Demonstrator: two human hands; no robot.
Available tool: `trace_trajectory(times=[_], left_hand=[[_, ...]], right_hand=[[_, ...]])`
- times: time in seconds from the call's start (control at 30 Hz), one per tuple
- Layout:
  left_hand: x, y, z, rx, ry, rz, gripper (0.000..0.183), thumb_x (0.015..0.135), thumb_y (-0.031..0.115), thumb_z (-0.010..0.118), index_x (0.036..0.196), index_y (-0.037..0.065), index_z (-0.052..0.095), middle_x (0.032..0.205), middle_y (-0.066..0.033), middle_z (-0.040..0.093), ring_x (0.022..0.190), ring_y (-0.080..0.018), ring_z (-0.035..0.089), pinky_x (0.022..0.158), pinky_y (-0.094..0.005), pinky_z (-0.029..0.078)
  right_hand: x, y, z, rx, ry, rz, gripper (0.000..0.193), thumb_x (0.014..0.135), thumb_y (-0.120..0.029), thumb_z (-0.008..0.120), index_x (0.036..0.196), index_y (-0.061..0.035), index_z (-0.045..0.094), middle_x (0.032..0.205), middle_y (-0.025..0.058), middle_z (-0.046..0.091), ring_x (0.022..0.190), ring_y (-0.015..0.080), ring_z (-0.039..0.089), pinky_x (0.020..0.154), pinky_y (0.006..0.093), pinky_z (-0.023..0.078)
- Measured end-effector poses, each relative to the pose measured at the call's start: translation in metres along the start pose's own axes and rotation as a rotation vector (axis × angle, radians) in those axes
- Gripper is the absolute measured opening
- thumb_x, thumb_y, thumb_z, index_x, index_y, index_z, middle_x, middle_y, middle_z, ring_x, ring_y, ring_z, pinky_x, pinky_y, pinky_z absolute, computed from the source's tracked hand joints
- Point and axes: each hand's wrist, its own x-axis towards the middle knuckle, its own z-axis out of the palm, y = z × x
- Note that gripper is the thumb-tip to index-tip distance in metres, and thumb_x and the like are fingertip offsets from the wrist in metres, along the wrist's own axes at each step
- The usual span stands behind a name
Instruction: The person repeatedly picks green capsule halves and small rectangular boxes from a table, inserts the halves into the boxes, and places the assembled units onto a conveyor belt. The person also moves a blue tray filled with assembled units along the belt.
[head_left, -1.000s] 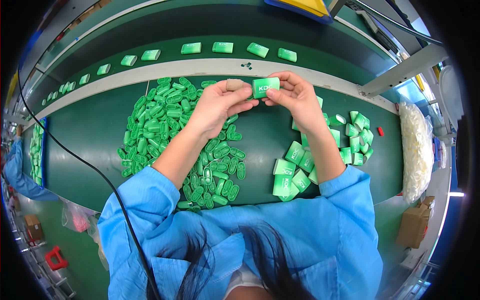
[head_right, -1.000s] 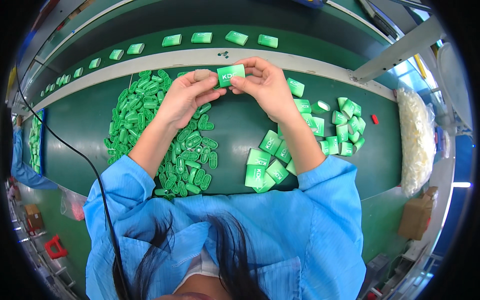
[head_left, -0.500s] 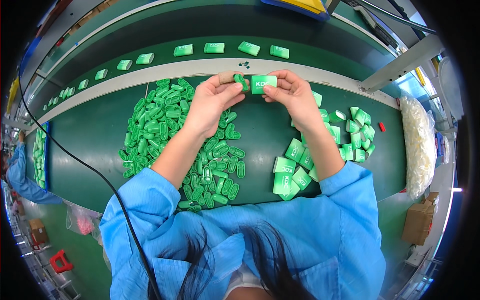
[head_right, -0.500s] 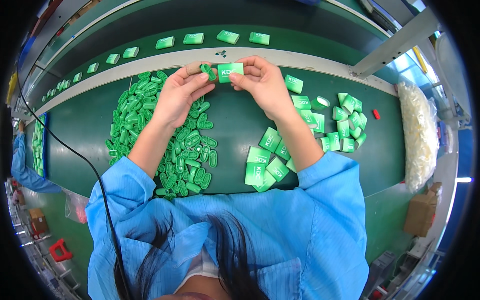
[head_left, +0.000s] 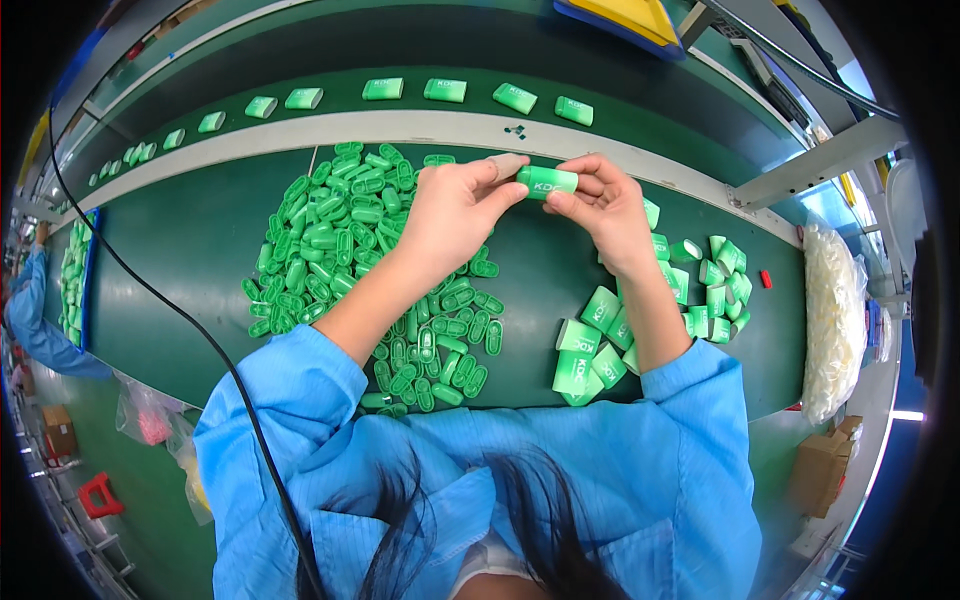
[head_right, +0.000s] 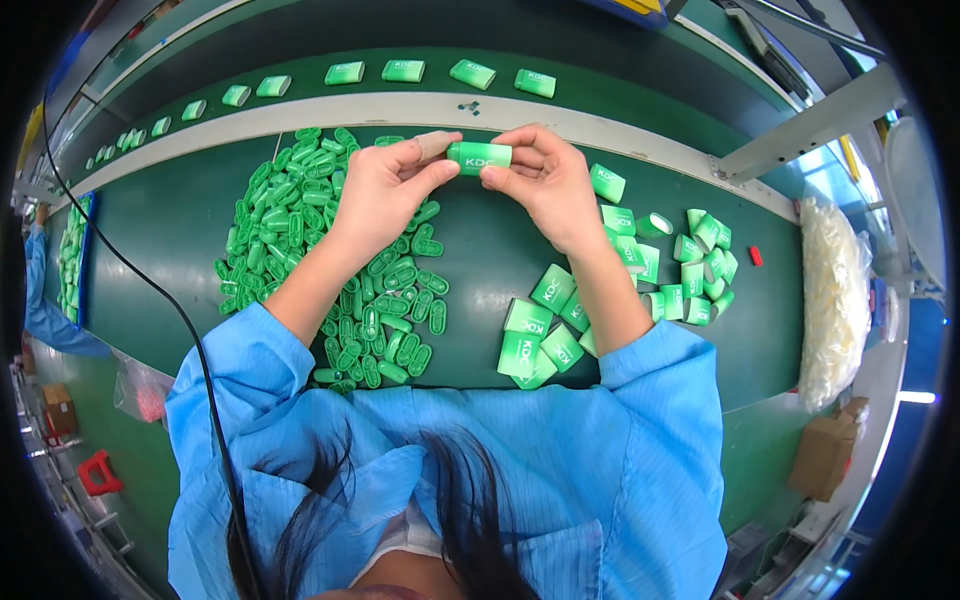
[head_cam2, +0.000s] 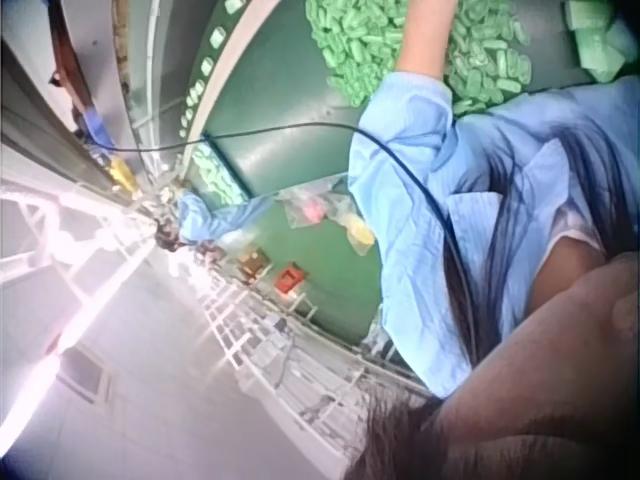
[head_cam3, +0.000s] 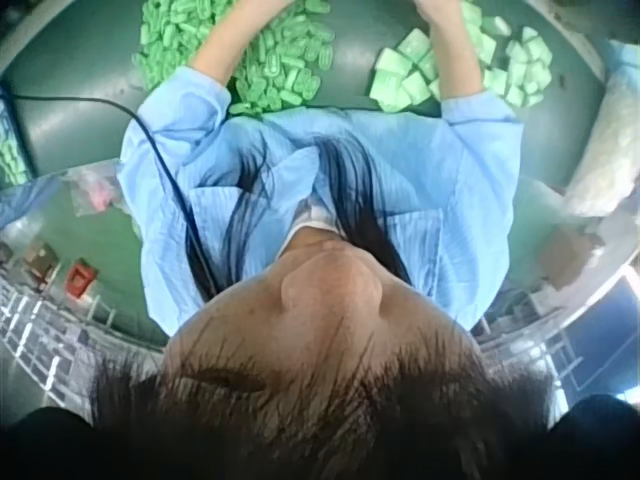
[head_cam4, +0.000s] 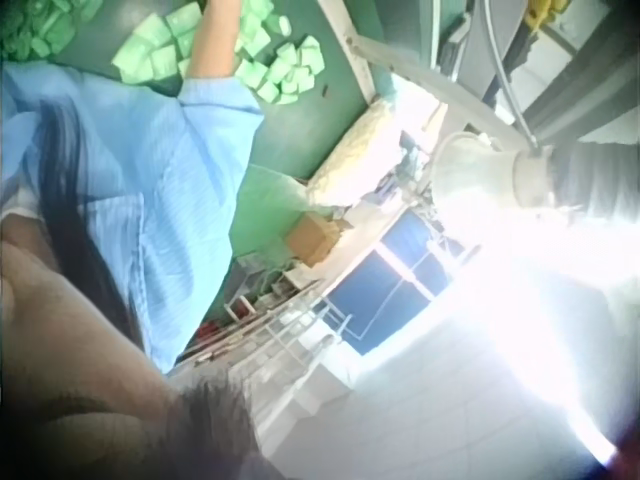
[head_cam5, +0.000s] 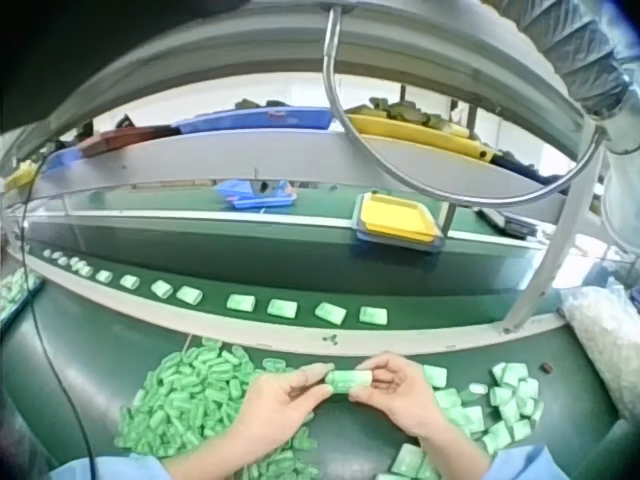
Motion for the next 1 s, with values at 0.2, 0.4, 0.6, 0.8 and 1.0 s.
trace_trajectory(times=[0.2,0.4,0.6,0.8,1.0], left_hand=[[-0.003,0.008,-0.002,0.192,-0.006,0.031,0.03,0.08,0.009,0.067,0.11,0.004,0.064,0.087,-0.0089,0.07,0.075,-0.0073,0.063,0.069,-0.022,0.05],[-0.003,-0.001,0.005,0.053,0.044,0.075,0.032,0.083,0.008,0.063,0.115,0.003,0.06,0.092,-0.0119,0.069,0.084,-0.0113,0.065,0.075,-0.0247,0.051],[-0.015,0.01,0.019,0.366,0.146,0.23,0.035,0.085,0.001,0.054,0.12,-0.002,0.052,0.077,-0.0202,0.063,0.068,-0.0305,0.064,0.06,-0.0349,0.05],[-0.021,0.0,0.031,0.424,0.251,0.36,0.04,0.083,-0.002,0.05,0.123,-0.003,0.045,0.075,-0.0236,0.059,0.068,-0.0388,0.06,0.059,-0.0432,0.047],[0.0,-0.005,0.016,0.403,-0.038,0.158,0.052,0.083,0.006,0.055,0.131,0.001,0.038,0.1,-0.0253,0.061,0.089,-0.0409,0.06,0.077,-0.0438,0.048]], right_hand=[[0.001,-0.002,-0.004,-0.006,-0.055,0.009,0.025,0.078,0.004,0.066,0.099,0.0002,0.052,0.094,0.012,0.065,0.084,0.015,0.064,0.076,0.0262,0.053],[0.0,-0.005,-0.002,-0.069,-0.016,-0.031,0.025,0.078,0.005,0.066,0.098,0.001,0.053,0.094,0.012,0.065,0.085,0.014,0.063,0.077,0.0244,0.052],[-0.003,-0.004,0.005,-0.131,0.055,-0.073,0.025,0.077,0.004,0.067,0.098,0.0021,0.054,0.092,0.0122,0.066,0.085,0.0137,0.064,0.077,0.0236,0.052],[-0.017,-0.009,0.027,-0.448,0.218,-0.282,0.024,0.075,0.002,0.069,0.095,0.0032,0.056,0.088,0.0136,0.067,0.086,0.0149,0.065,0.073,0.0243,0.053],[0.009,-0.004,-0.006,-0.285,0.106,-0.043,0.026,0.075,-0.004,0.07,0.096,0.0028,0.056,0.083,0.01,0.067,0.076,0.0133,0.064,0.068,0.0249,0.052]])
